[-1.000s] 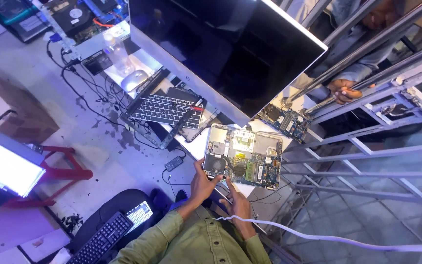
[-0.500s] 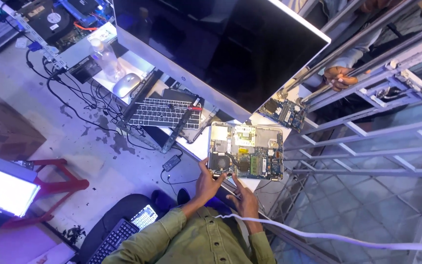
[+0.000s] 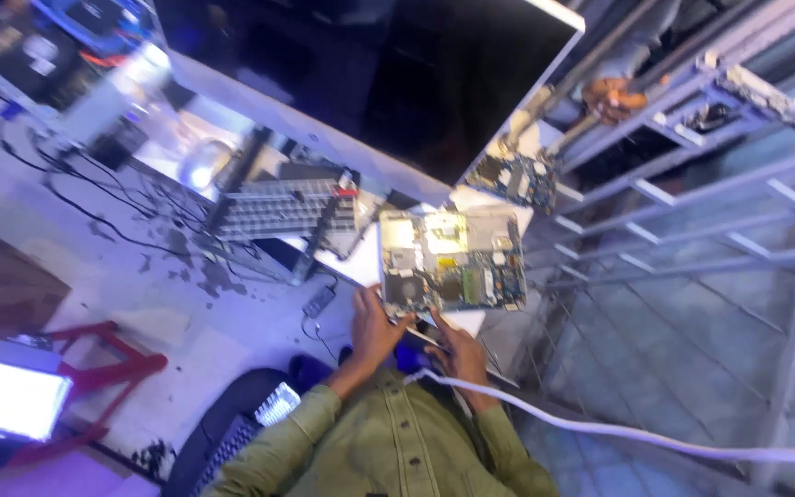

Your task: Disassembling a laptop to access and inspect the motherboard and internal components.

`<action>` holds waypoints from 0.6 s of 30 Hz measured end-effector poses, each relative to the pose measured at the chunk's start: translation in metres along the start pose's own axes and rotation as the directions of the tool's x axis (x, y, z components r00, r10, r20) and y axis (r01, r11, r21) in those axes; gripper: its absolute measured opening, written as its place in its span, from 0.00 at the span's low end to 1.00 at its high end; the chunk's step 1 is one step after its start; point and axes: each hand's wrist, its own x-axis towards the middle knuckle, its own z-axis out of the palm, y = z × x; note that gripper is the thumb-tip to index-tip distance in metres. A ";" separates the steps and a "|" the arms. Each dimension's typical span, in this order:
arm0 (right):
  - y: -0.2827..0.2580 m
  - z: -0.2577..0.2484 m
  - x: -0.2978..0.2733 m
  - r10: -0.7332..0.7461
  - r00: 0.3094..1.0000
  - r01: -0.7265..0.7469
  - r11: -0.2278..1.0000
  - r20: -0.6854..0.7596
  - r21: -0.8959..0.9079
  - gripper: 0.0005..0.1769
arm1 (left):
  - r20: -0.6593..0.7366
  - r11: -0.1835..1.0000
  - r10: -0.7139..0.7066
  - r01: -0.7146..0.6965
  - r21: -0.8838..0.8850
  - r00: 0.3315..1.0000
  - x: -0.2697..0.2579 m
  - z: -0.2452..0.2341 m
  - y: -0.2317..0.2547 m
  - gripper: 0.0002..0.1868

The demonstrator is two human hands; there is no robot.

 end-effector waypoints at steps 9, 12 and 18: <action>0.003 0.001 -0.009 0.032 0.999 -0.034 0.998 0.034 0.046 0.43 | -0.025 0.670 0.712 -0.668 0.323 0.702 0.015 0.028 -0.038 0.22; 0.003 0.001 -0.006 -0.034 0.999 0.034 0.999 -0.009 0.034 0.44 | -0.028 0.637 0.742 -0.692 0.340 0.670 0.024 0.035 -0.047 0.13; -0.002 -0.003 -0.004 -0.119 0.992 0.121 0.992 -0.050 0.046 0.44 | -0.010 0.630 0.745 -0.700 0.337 0.666 0.022 0.029 -0.042 0.09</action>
